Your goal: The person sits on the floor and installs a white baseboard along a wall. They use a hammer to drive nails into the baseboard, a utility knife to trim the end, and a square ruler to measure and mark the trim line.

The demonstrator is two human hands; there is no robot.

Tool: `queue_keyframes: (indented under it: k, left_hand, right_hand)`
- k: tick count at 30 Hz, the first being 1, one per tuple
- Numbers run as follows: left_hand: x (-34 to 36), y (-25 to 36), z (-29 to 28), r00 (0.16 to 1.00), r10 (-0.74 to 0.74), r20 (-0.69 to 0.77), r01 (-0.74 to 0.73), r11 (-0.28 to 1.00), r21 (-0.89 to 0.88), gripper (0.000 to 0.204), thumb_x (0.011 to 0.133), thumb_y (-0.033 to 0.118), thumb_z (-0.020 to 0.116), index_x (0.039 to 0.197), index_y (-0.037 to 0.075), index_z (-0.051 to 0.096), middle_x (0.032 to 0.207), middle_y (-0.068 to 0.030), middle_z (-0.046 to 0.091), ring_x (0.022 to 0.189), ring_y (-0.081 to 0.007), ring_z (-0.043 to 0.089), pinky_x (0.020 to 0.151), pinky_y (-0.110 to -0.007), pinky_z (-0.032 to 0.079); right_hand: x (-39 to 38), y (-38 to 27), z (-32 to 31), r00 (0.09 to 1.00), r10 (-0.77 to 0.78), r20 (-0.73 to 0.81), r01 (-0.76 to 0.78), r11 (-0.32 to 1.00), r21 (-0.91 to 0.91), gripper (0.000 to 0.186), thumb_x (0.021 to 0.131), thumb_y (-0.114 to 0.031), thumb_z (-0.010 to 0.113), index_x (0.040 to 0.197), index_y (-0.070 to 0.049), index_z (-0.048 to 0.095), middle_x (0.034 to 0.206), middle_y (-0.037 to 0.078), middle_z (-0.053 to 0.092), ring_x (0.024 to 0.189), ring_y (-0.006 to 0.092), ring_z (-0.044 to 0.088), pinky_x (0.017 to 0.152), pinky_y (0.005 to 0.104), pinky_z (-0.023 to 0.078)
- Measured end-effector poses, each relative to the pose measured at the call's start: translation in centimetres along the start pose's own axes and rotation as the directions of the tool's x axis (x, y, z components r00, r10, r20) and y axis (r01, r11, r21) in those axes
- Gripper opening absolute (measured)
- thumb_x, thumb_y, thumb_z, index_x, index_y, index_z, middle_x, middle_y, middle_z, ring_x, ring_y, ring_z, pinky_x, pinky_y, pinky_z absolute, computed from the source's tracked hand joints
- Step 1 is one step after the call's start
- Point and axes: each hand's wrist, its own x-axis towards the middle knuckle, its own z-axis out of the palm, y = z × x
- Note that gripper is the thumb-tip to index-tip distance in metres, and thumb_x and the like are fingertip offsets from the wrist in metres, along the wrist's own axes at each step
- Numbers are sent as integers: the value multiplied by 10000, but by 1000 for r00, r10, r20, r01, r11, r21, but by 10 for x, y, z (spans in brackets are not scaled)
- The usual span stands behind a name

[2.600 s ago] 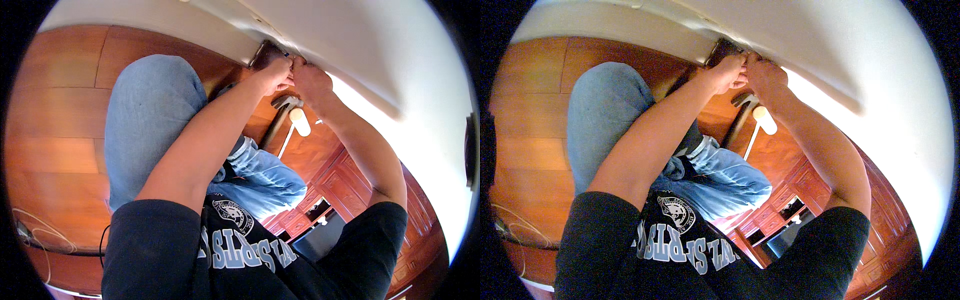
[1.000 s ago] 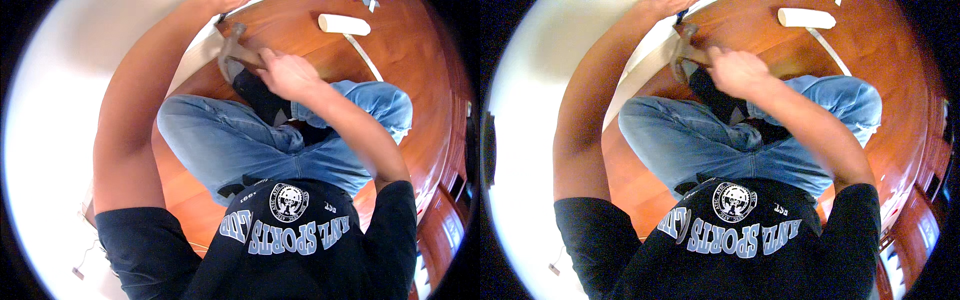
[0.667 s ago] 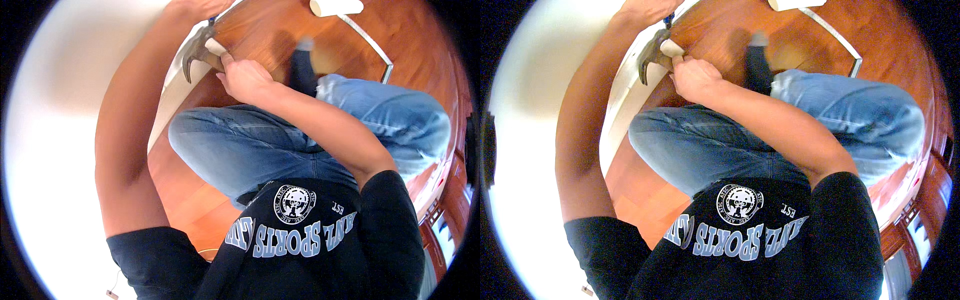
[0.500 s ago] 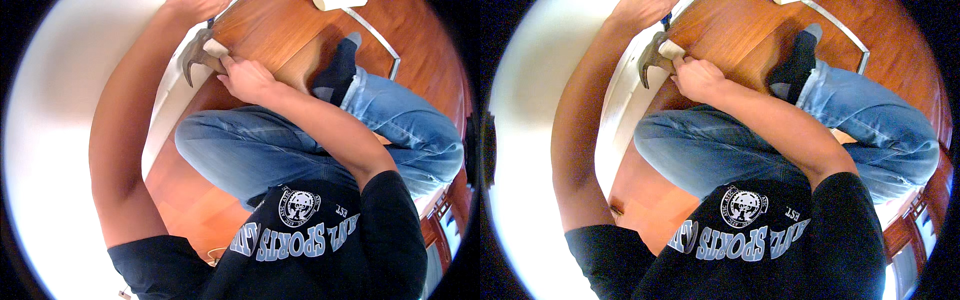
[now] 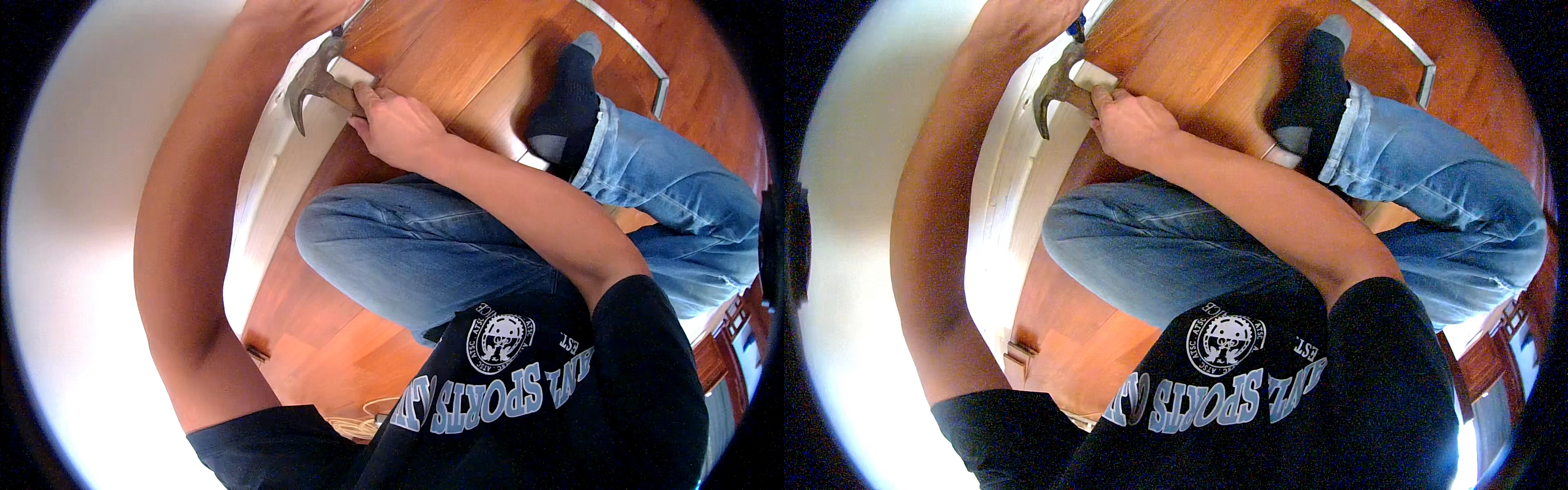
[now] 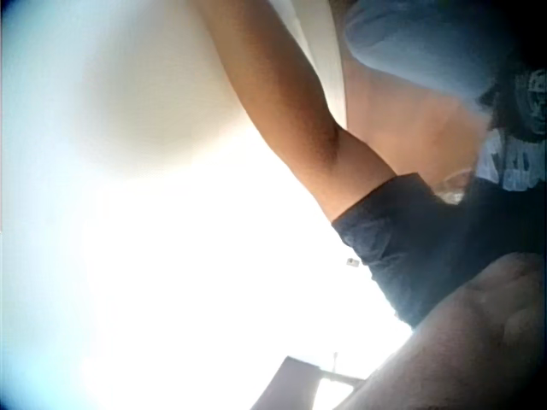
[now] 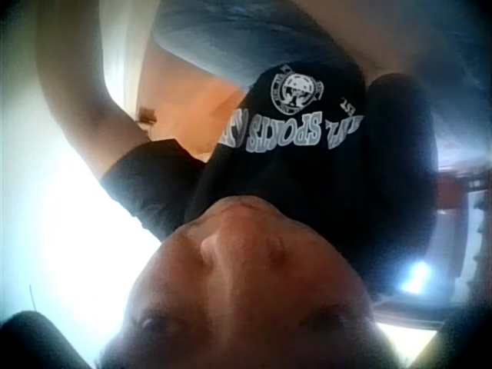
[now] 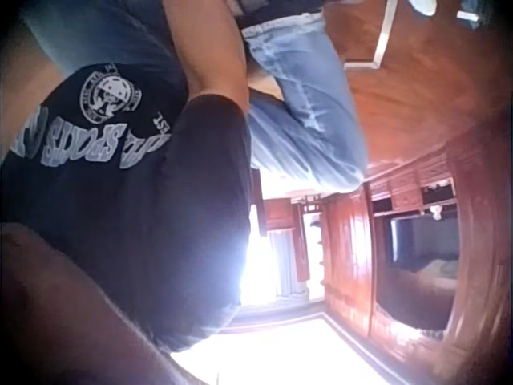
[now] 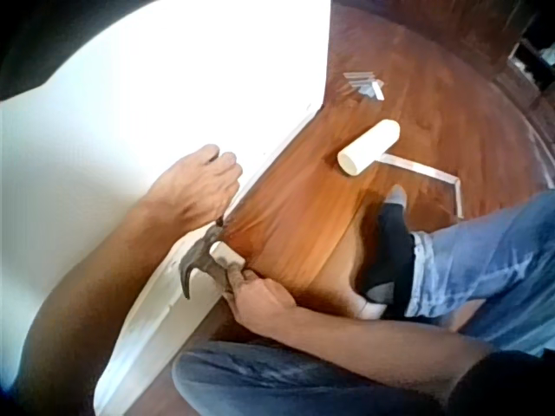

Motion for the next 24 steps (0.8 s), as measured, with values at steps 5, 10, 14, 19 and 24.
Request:
queue_keyframes:
  k: [5, 10, 14, 19, 24]
  left_hand:
    - [-7, 0, -8, 1000, 2, -23, -1, 1000, 27, 131, 862, 205, 582, 765, 147, 649, 859, -2, 572, 924, -168, 524, 821, -315, 391]
    - [-5, -1, -5, 998, -1, -68, 2, 1000, 25, 129, 863, 207, 590, 761, 142, 634, 854, -2, 565, 914, -170, 520, 807, -316, 392]
    - [-4, 0, -8, 999, 17, 35, -19, 997, 71, 128, 866, 220, 591, 782, 135, 636, 852, -4, 563, 916, -172, 519, 800, -316, 391]
    - [-2, 2, -7, 1000, 14, 25, -16, 995, 96, 131, 876, 219, 589, 784, 139, 637, 851, -4, 562, 919, -167, 519, 801, -317, 392]
    - [-5, 1, -18, 997, 13, 81, -23, 992, 127, 136, 878, 224, 589, 778, 146, 639, 844, -3, 555, 920, -166, 522, 810, -319, 394]
  right_hand:
    - [-18, -20, 2, 996, -65, 59, 63, 997, 35, 433, 971, -257, 644, 1296, 7, 533, 1056, 276, 695, 930, 478, 693, 798, 543, 579]
    - [-2, -6, 6, 998, -16, -55, 21, 996, 81, 460, 979, -274, 631, 1336, -2, 528, 1076, 288, 685, 913, 487, 693, 774, 550, 579]
    - [-21, -18, 4, 999, -53, 10, 52, 995, 82, 457, 974, -271, 637, 1328, -3, 528, 1047, 293, 692, 915, 474, 698, 771, 554, 577]
    - [6, 0, -4, 976, 215, -47, -209, 972, 109, 415, 969, -269, 644, 1274, -11, 531, 955, 284, 700, 908, 460, 700, 764, 557, 575]
    - [-28, -4, -6, 998, -56, 36, 54, 997, 51, 425, 977, -295, 632, 1289, -24, 531, 1090, 285, 679, 905, 473, 693, 764, 551, 580]
